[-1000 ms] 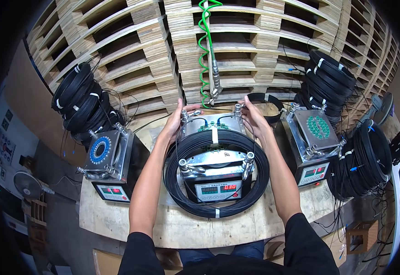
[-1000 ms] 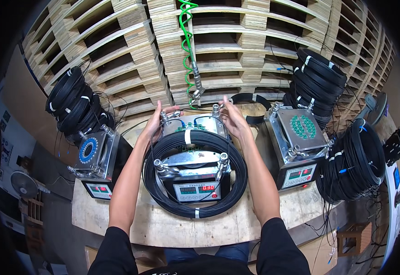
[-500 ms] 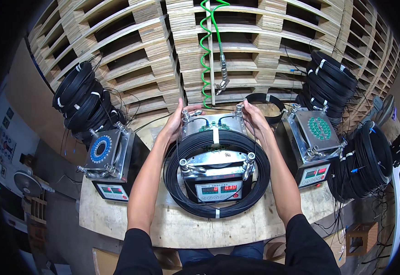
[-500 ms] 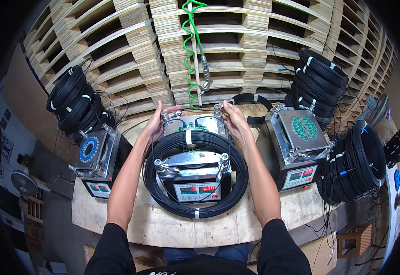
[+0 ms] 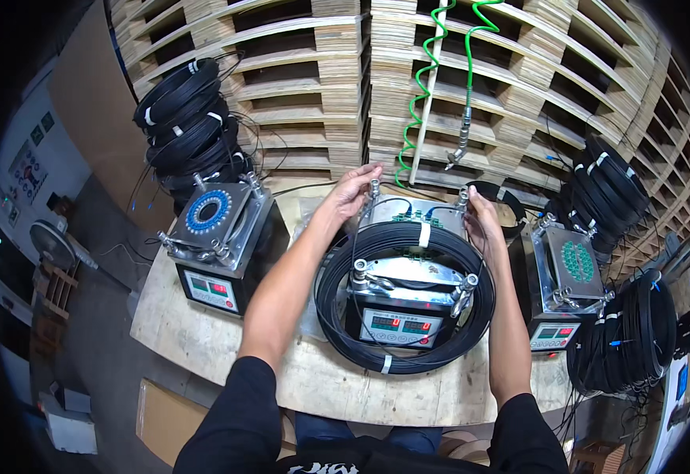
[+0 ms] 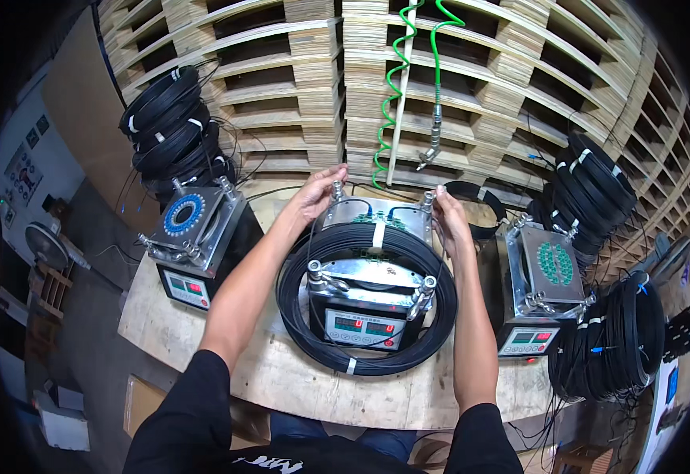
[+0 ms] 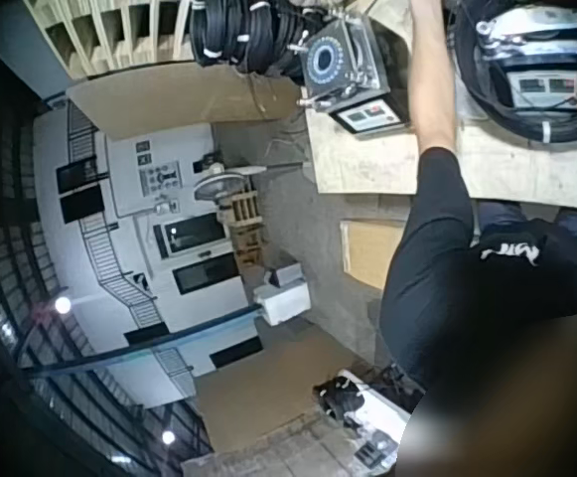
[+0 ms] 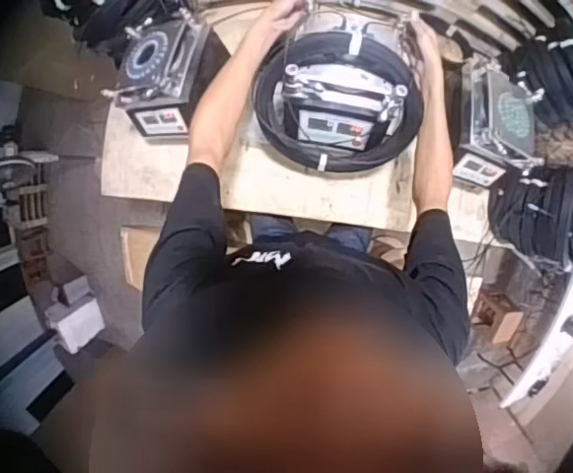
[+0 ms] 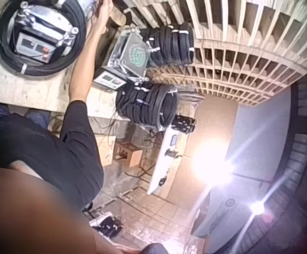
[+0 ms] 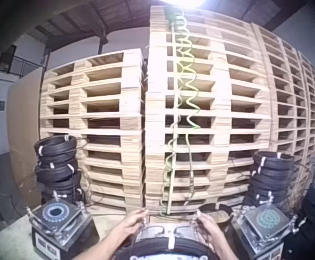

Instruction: The recorder is using industrial machines to bind and process large coils of black cable.

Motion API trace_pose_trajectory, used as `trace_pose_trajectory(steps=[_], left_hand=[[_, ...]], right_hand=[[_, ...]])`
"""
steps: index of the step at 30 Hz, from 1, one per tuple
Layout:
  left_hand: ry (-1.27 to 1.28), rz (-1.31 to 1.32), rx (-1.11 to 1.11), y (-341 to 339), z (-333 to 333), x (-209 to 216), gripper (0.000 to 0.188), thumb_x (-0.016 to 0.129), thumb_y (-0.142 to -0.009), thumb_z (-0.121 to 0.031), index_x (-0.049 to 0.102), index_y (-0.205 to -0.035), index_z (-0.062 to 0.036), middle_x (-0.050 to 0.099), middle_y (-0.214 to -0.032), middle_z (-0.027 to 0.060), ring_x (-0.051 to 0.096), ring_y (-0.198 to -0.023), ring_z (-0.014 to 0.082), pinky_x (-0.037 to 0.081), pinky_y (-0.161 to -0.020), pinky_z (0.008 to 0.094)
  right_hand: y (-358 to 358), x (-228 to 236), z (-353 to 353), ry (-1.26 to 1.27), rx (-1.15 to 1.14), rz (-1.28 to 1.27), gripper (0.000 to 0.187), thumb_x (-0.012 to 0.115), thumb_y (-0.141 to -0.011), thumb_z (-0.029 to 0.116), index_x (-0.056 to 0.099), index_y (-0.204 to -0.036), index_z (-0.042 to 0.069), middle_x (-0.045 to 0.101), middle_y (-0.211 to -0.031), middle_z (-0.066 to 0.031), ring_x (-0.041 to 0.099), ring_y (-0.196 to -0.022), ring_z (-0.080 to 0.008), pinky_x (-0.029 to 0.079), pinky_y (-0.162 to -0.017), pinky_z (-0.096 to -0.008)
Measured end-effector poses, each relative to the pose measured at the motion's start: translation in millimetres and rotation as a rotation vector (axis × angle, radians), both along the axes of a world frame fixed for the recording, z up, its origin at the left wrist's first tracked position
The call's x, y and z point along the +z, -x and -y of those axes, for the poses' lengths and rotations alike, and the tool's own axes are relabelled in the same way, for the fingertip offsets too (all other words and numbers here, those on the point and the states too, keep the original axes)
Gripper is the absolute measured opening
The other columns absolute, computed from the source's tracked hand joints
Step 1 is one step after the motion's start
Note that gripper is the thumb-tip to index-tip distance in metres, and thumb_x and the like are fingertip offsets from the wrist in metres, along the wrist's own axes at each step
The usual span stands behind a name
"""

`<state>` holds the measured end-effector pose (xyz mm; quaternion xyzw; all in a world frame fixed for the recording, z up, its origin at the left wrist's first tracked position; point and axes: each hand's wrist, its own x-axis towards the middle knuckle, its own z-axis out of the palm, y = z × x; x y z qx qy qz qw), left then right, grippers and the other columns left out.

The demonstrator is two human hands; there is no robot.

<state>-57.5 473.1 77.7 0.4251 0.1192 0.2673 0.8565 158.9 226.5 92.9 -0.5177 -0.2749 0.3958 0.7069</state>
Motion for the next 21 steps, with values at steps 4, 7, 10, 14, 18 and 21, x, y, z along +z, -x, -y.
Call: trace_pose_trajectory(steps=[4,7,10,14,18,21], left_hand=[[0.128,0.279,0.15,14.5,12.0,-13.3,0.033,0.069,-0.095,-0.01,0.06,-0.127,-0.0083,0.07,-0.1,0.0035,0.064,-0.085,0.0103,0.053,-0.074,0.0234],[0.151,0.263,0.231,19.6,47.8,5.0,0.035,0.069,-0.095,-0.015,0.058,-0.128,-0.0085,0.069,-0.099,0.0026,0.063,-0.088,0.0103,0.051,-0.076,0.0239],[0.088,0.064,0.309,19.3,38.4,8.7,0.035,0.072,-0.095,-0.019,0.057,-0.124,-0.0072,0.069,-0.098,0.0047,0.063,-0.084,0.0123,0.052,-0.074,0.0258],[0.026,0.04,0.351,17.0,38.0,-0.4,0.032,0.072,-0.095,-0.02,0.058,-0.119,-0.0052,0.068,-0.093,0.0081,0.063,-0.082,0.0129,0.053,-0.074,0.0282],[0.188,0.24,0.221,26.9,29.3,-3.8,0.033,0.067,-0.097,-0.016,0.055,-0.124,-0.0018,0.069,-0.101,0.0148,0.065,-0.091,0.017,0.054,-0.079,0.029],[0.065,0.056,0.272,23.6,27.6,-3.3,0.032,0.064,-0.099,-0.013,0.054,-0.127,0.0002,0.069,-0.108,0.0192,0.066,-0.097,0.0195,0.055,-0.085,0.0299]], right_hand=[[-1.6,-2.8,-2.4,0.013,0.0,0.0,0.03,0.06,-0.1,0.045,0.062,-0.099,0.016,0.057,-0.079,0.0093,0.047,-0.065,-0.0031,0.035,-0.056,-0.0217],[6.2,9.1,10.1,0.054,-0.039,-0.006,0.03,0.06,-0.1,0.046,0.063,-0.1,0.016,0.058,-0.079,0.0091,0.049,-0.066,-0.0038,0.037,-0.056,-0.0217],[15.1,16.1,6.5,0.071,-0.045,-0.009,0.031,0.06,-0.099,0.047,0.063,-0.1,0.016,0.058,-0.08,0.0087,0.05,-0.066,-0.0043,0.037,-0.057,-0.0216],[25.7,24.0,10.0,0.056,-0.058,-0.018,0.035,0.07,-0.092,0.05,0.057,-0.081,0.02,0.051,-0.072,0.0091,0.047,-0.061,-0.0037,0.036,-0.053,-0.0181],[18.1,18.0,8.0,0.055,-0.06,-0.03,0.035,0.07,-0.092,0.05,0.057,-0.082,0.02,0.051,-0.072,0.0093,0.047,-0.061,-0.0037,0.037,-0.053,-0.0178],[7.3,7.3,5.1,0.047,-0.019,-0.012,0.03,0.061,-0.099,0.048,0.061,-0.094,0.018,0.055,-0.077,0.0094,0.048,-0.064,-0.0036,0.036,-0.056,-0.0214]])
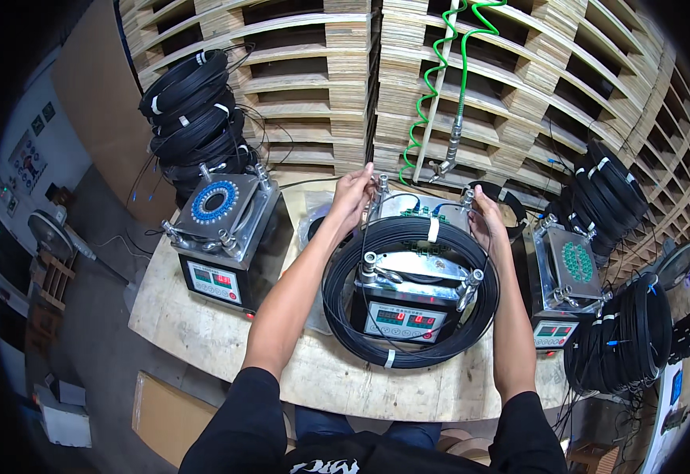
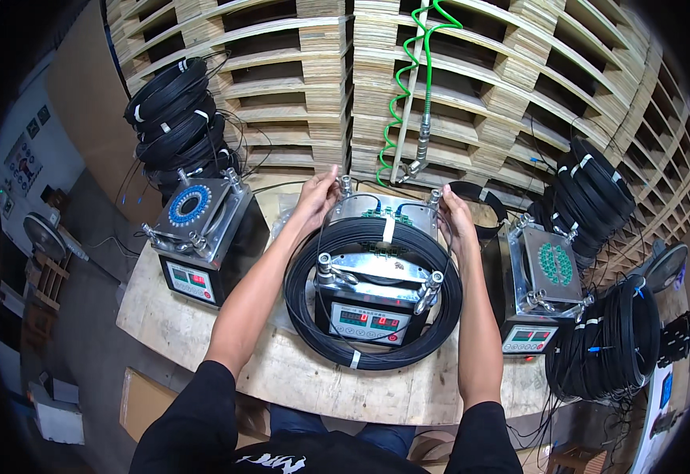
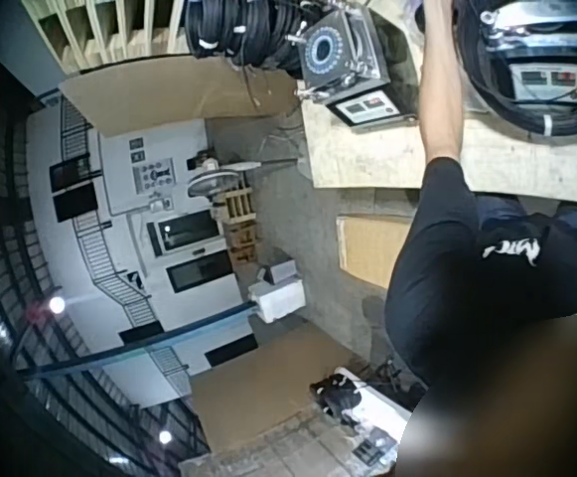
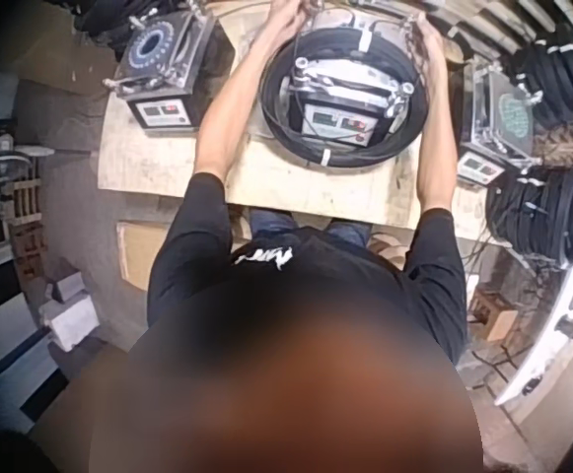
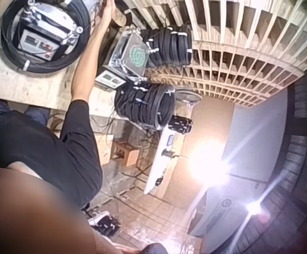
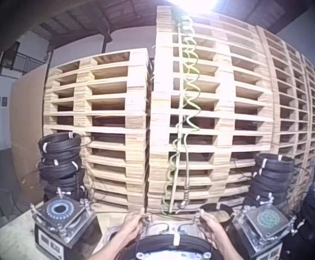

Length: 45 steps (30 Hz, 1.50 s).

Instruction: The recorder is using industrial machines to bind and process large coils of black cable.

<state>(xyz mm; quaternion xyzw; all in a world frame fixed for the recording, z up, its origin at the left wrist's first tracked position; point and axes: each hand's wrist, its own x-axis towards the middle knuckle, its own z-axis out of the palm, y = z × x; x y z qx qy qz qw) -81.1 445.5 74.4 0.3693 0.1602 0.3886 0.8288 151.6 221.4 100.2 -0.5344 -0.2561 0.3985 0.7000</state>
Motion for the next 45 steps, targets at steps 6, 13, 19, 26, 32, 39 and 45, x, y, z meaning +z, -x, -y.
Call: trace_pose_trajectory(steps=[6,13,19,26,32,39,45], left_hand=[[-0.054,0.164,-0.096,8.6,9.5,2.7,0.023,0.063,-0.1,-0.023,0.06,-0.109,-0.0022,0.07,-0.108,0.0177,0.066,-0.094,0.0169,0.056,-0.085,0.0292],[-0.156,-0.093,-0.018,8.4,-0.4,1.6,0.021,0.07,-0.096,-0.02,0.062,-0.106,-0.0032,0.07,-0.095,0.0065,0.065,-0.086,0.0118,0.053,-0.076,0.0237],[-0.349,-0.295,-0.093,28.3,28.0,29.2,0.04,0.063,-0.1,-0.02,0.056,-0.135,-0.0039,0.063,-0.127,0.011,0.061,-0.106,0.0149,0.051,-0.09,0.0296],[-1.022,-0.666,0.473,131.1,138.9,52.7,0.044,0.067,-0.095,-0.023,0.056,-0.133,-0.0037,0.056,-0.131,0.0175,0.06,-0.115,0.0296,0.05,-0.095,0.0398],[-1.139,-0.967,0.68,113.1,232.7,62.3,0.103,0.08,-0.076,-0.054,0.028,-0.154,-0.0122,0.033,-0.146,0.0297,0.041,-0.133,0.0467,0.034,-0.109,0.0549],[-1.106,-0.795,0.495,139.6,210.9,63.8,0.091,0.077,-0.075,-0.022,0.029,-0.152,-0.0112,0.041,-0.14,0.0251,0.043,-0.132,0.0424,0.035,-0.11,0.0522],[-1.185,-0.661,0.242,169.4,196.9,69.4,0.069,0.074,-0.085,-0.015,0.039,-0.144,-0.0035,0.05,-0.137,0.0214,0.051,-0.129,0.0349,0.04,-0.109,0.0403]], right_hand=[[1.2,1.4,2.9,-0.001,-0.031,-0.003,0.027,0.061,-0.1,0.045,0.06,-0.094,0.019,0.053,-0.076,0.0098,0.047,-0.064,-0.0034,0.037,-0.056,-0.0209],[6.3,3.4,-1.1,0.03,-0.052,-0.001,0.029,0.059,-0.1,0.046,0.06,-0.09,0.019,0.051,-0.072,0.0107,0.043,-0.06,-0.002,0.034,-0.052,-0.0191],[-13.1,-16.4,4.6,0.012,-0.107,0.12,0.03,0.06,-0.1,0.045,0.062,-0.1,0.015,0.057,-0.078,0.0068,0.05,-0.062,-0.0036,0.039,-0.053,-0.0202],[30.6,-17.1,73.7,-0.032,-0.452,0.639,0.025,0.063,-0.099,0.02,0.062,-0.117,0.002,0.064,-0.092,-0.0047,0.058,-0.077,-0.0109,0.048,-0.069,-0.0259],[164.2,29.8,149.2,-0.079,-0.756,0.877,0.012,0.061,-0.093,0.005,0.064,-0.105,0.001,0.058,-0.085,-0.003,0.051,-0.074,-0.0106,0.043,-0.064,-0.0272],[197.4,20.0,163.3,0.105,-0.48,1.223,0.024,0.077,-0.083,0.021,0.069,-0.101,0.008,0.059,-0.083,-0.0039,0.051,-0.077,-0.019,0.035,-0.077,-0.034],[196.7,19.3,166.0,0.134,-0.492,1.19,0.023,0.078,-0.081,0.016,0.067,-0.1,0.008,0.055,-0.072,-0.0015,0.052,-0.076,-0.0175,0.032,-0.082,-0.034]])
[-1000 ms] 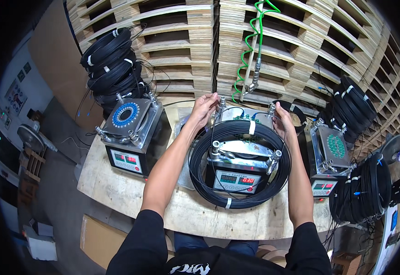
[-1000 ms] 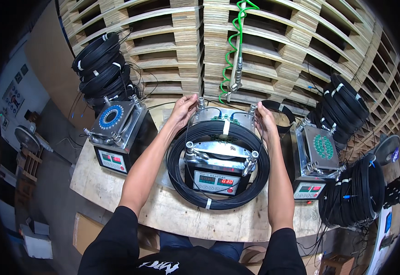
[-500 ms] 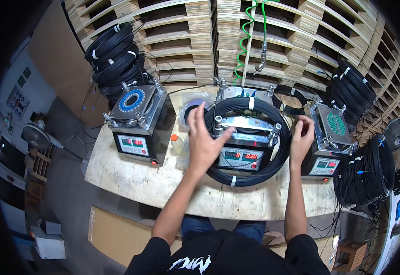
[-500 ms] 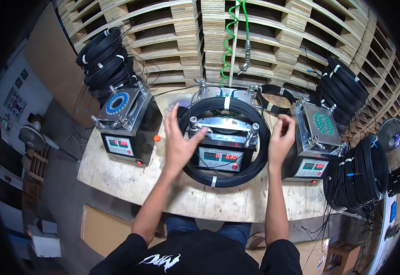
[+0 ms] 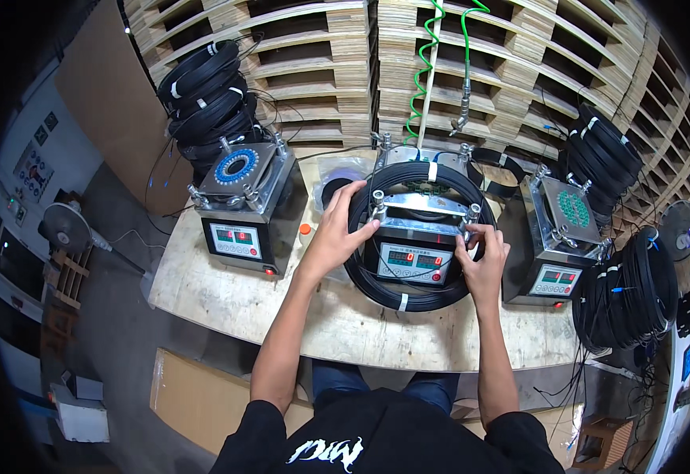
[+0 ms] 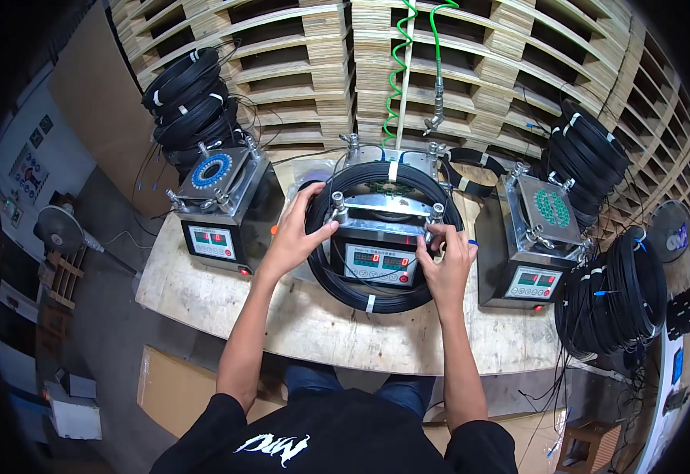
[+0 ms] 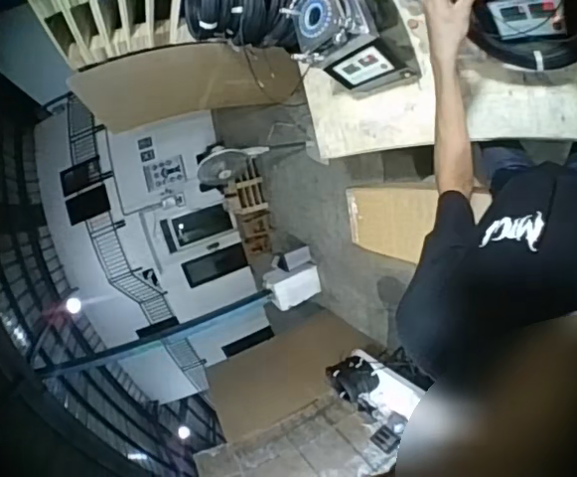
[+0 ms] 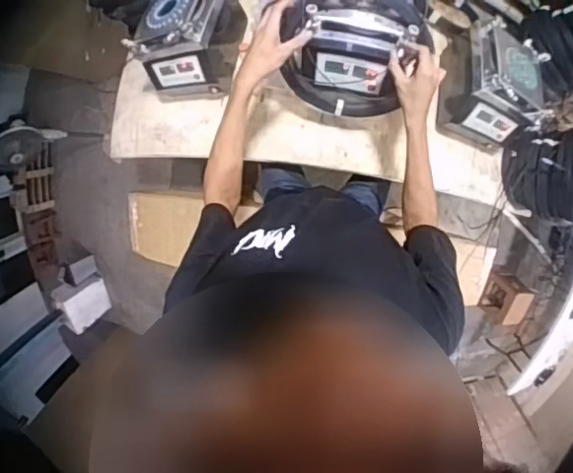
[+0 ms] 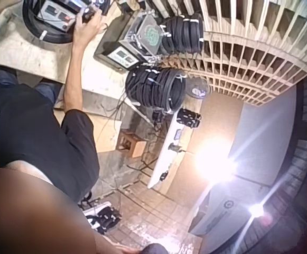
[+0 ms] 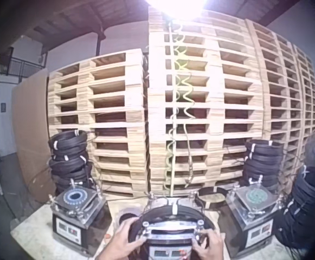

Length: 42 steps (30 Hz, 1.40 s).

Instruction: The recorder is using industrial machines to bind and process large coils of black cable.

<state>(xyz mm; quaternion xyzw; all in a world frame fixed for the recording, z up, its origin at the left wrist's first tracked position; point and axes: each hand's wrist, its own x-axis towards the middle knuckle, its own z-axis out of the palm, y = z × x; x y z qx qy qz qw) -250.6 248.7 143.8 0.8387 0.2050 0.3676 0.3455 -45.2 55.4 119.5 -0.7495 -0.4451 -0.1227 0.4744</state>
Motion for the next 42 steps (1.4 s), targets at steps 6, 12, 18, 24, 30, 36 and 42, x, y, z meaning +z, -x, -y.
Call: trace_pose_trajectory(steps=[6,12,18,24,30,36,42], left_hand=[[0.102,0.101,-0.036,5.5,-9.7,-16.1,0.05,0.07,-0.092,-0.021,0.05,-0.133,-0.0017,0.054,-0.133,0.0221,0.053,-0.127,0.0355,0.041,-0.107,0.042],[-0.253,-0.034,0.388,2.4,20.7,-1.9,0.027,0.069,-0.094,-0.024,0.064,-0.102,0.0012,0.064,-0.101,0.0194,0.064,-0.094,0.0324,0.049,-0.084,0.0417],[-0.096,0.136,0.142,2.4,15.0,-15.6,0.015,0.071,-0.089,-0.005,0.064,-0.1,0.0026,0.064,-0.091,0.0119,0.06,-0.071,0.0213,0.048,-0.064,0.0332],[0.091,0.117,0.193,9.0,7.9,-17.8,0.022,0.072,-0.092,-0.014,0.063,-0.105,0.001,0.066,-0.084,0.0084,0.059,-0.064,0.0138,0.047,-0.06,0.0255],[0.062,0.089,0.109,5.1,5.3,-19.3,0.019,0.061,-0.1,-0.015,0.06,-0.103,0.0028,0.069,-0.073,0.0114,0.068,-0.069,0.0167,0.05,-0.062,0.0286],[0.224,0.101,0.068,-3.3,3.3,-20.6,0.017,0.062,-0.1,-0.015,0.061,-0.102,0.0022,0.07,-0.074,0.0099,0.067,-0.07,0.0123,0.049,-0.062,0.0277],[0.226,0.122,0.067,-2.7,2.1,-22.8,0.015,0.062,-0.099,-0.012,0.059,-0.097,0.0025,0.064,-0.071,0.005,0.059,-0.067,0.0089,0.046,-0.062,0.0256]], right_hand=[[-2.4,-7.4,4.5,-0.066,-0.025,0.016,0.02,0.076,-0.082,0.012,0.067,-0.1,0.007,0.056,-0.074,-0.0018,0.054,-0.074,-0.0168,0.032,-0.085,-0.0342],[0.1,-6.1,5.1,-0.082,-0.018,0.008,0.02,0.076,-0.082,0.008,0.067,-0.1,0.005,0.057,-0.076,-0.0021,0.054,-0.074,-0.0165,0.033,-0.084,-0.0339],[-3.6,-7.3,3.6,-0.169,-0.03,-0.076,0.017,0.075,-0.081,0.005,0.066,-0.096,0.002,0.053,-0.076,-0.0054,0.049,-0.073,-0.0191,0.038,-0.074,-0.0333],[3.4,-8.9,-1.3,-0.231,-0.049,-0.181,0.015,0.073,-0.082,0.002,0.065,-0.094,-0.001,0.048,-0.073,-0.0063,0.046,-0.071,-0.0185,0.04,-0.066,-0.0332],[0.0,-12.2,1.1,-0.197,-0.016,-0.223,0.017,0.073,-0.084,0.004,0.064,-0.097,-0.001,0.048,-0.072,-0.004,0.046,-0.068,-0.0151,0.041,-0.064,-0.0313],[-2.8,-10.1,1.2,-0.163,-0.035,-0.236,0.018,0.075,-0.087,0.008,0.062,-0.095,-0.001,0.047,-0.07,-0.0038,0.045,-0.066,-0.0146,0.04,-0.062,-0.0305],[-23.2,-11.7,2.9,-0.273,-0.033,-0.349,0.016,0.072,-0.091,0.01,0.067,-0.094,-0.004,0.056,-0.068,-0.0024,0.046,-0.062,-0.0082,0.039,-0.057,-0.0255]])
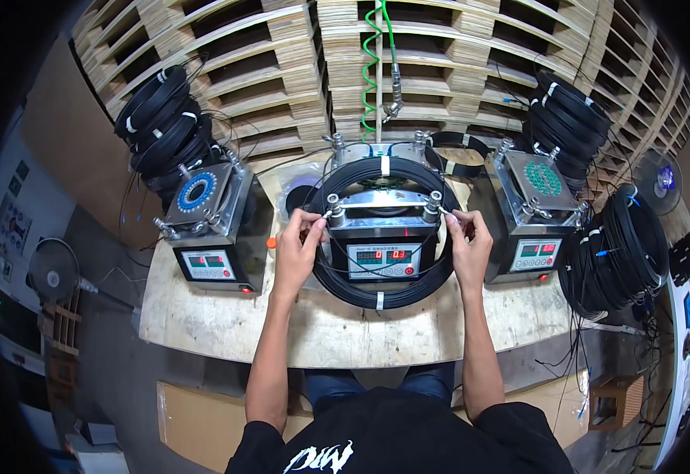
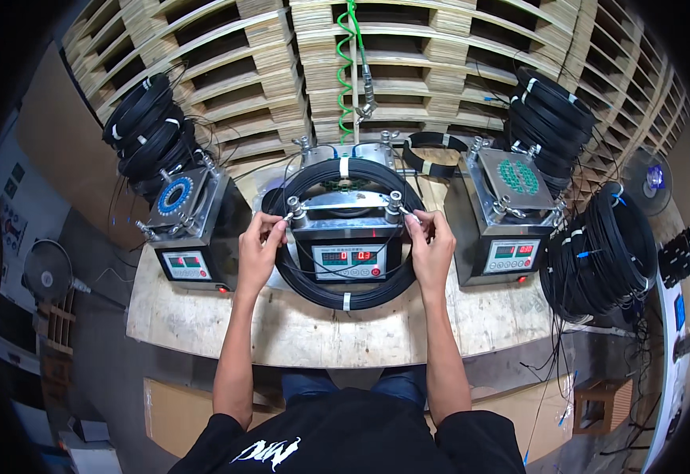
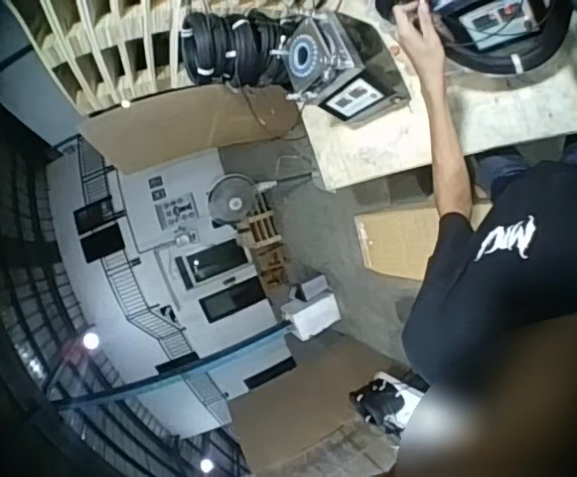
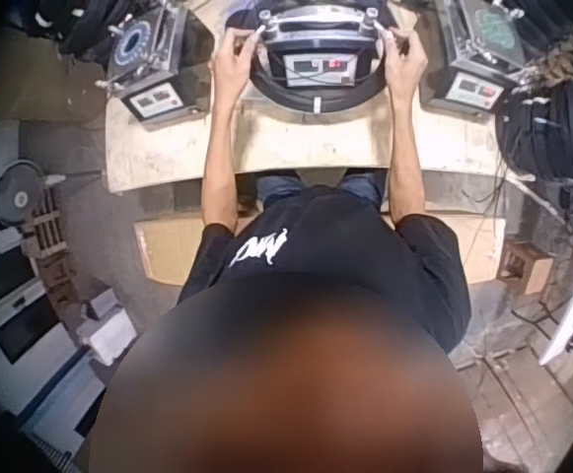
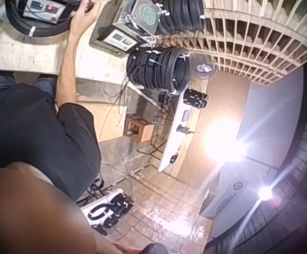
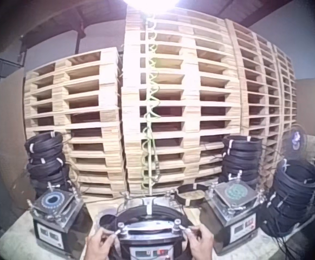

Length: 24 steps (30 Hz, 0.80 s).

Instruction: The recorder is using industrial machines to bind and process large coils of black cable.

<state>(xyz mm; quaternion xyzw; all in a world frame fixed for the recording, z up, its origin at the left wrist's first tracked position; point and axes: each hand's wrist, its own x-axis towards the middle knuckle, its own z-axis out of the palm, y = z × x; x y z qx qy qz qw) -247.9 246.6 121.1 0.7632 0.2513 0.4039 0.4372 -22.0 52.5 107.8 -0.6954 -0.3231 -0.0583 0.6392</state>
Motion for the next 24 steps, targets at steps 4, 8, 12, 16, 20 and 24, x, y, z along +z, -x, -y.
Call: trace_pose_trajectory(steps=[4,8,12,16,20,24], left_hand=[[0.088,0.047,-0.031,-3.1,-1.5,-8.9,0.015,0.062,-0.099,-0.012,0.058,-0.098,0.0016,0.064,-0.073,0.0042,0.058,-0.068,0.0084,0.046,-0.064,0.0246],[0.129,0.082,-0.056,-5.0,-0.6,-8.8,0.015,0.06,-0.101,-0.015,0.057,-0.1,0.0,0.063,-0.075,0.0032,0.055,-0.069,0.0071,0.044,-0.063,0.0235],[0.128,0.103,-0.06,-4.7,-2.7,-13.5,0.015,0.06,-0.102,-0.016,0.057,-0.101,-0.0011,0.063,-0.075,0.0028,0.054,-0.067,0.0068,0.043,-0.062,0.0233],[0.193,0.117,-0.077,-0.3,-1.8,-12.3,0.019,0.057,-0.104,-0.021,0.056,-0.102,-0.0023,0.063,-0.075,0.0024,0.051,-0.067,0.0062,0.042,-0.062,0.0225],[0.214,0.079,-0.081,1.2,-2.5,-8.5,0.022,0.055,-0.105,-0.024,0.056,-0.102,-0.0029,0.063,-0.075,0.0022,0.05,-0.067,0.0057,0.041,-0.063,0.0218],[0.192,0.073,-0.104,-1.1,-4.3,-10.2,0.021,0.055,-0.105,-0.023,0.056,-0.102,-0.0028,0.063,-0.075,0.0021,0.05,-0.067,0.0054,0.041,-0.063,0.0216]], right_hand=[[-3.7,-0.6,2.2,0.011,0.012,0.02,0.018,0.072,-0.093,0.013,0.066,-0.093,-0.004,0.056,-0.066,-0.0042,0.045,-0.06,-0.0088,0.039,-0.055,-0.0276],[-14.3,4.1,-0.3,0.143,-0.009,0.084,0.033,0.068,-0.097,0.02,0.057,-0.079,-0.005,0.05,-0.056,-0.0075,0.04,-0.052,-0.0107,0.036,-0.049,-0.0327],[-16.6,4.9,-4.6,0.23,-0.093,0.13,0.039,0.067,-0.098,0.023,0.053,-0.074,-0.004,0.049,-0.055,-0.008,0.04,-0.052,-0.0111,0.036,-0.049,-0.0328],[-8.0,10.4,6.7,0.087,-0.097,-0.06,0.034,0.075,-0.091,0.024,0.057,-0.105,-0.001,0.049,-0.066,-0.0056,0.04,-0.058,-0.0091,0.037,-0.053,-0.027],[1.7,15.0,14.6,0.096,0.042,0.188,0.018,0.071,-0.09,0.005,0.062,-0.105,-0.001,0.054,-0.079,-0.0057,0.047,-0.066,-0.0102,0.043,-0.06,-0.0266],[-14.9,1.7,11.1,0.073,0.079,0.105,0.014,0.07,-0.092,0.006,0.063,-0.101,-0.003,0.056,-0.071,-0.0053,0.048,-0.06,-0.0108,0.042,-0.057,-0.0278]])
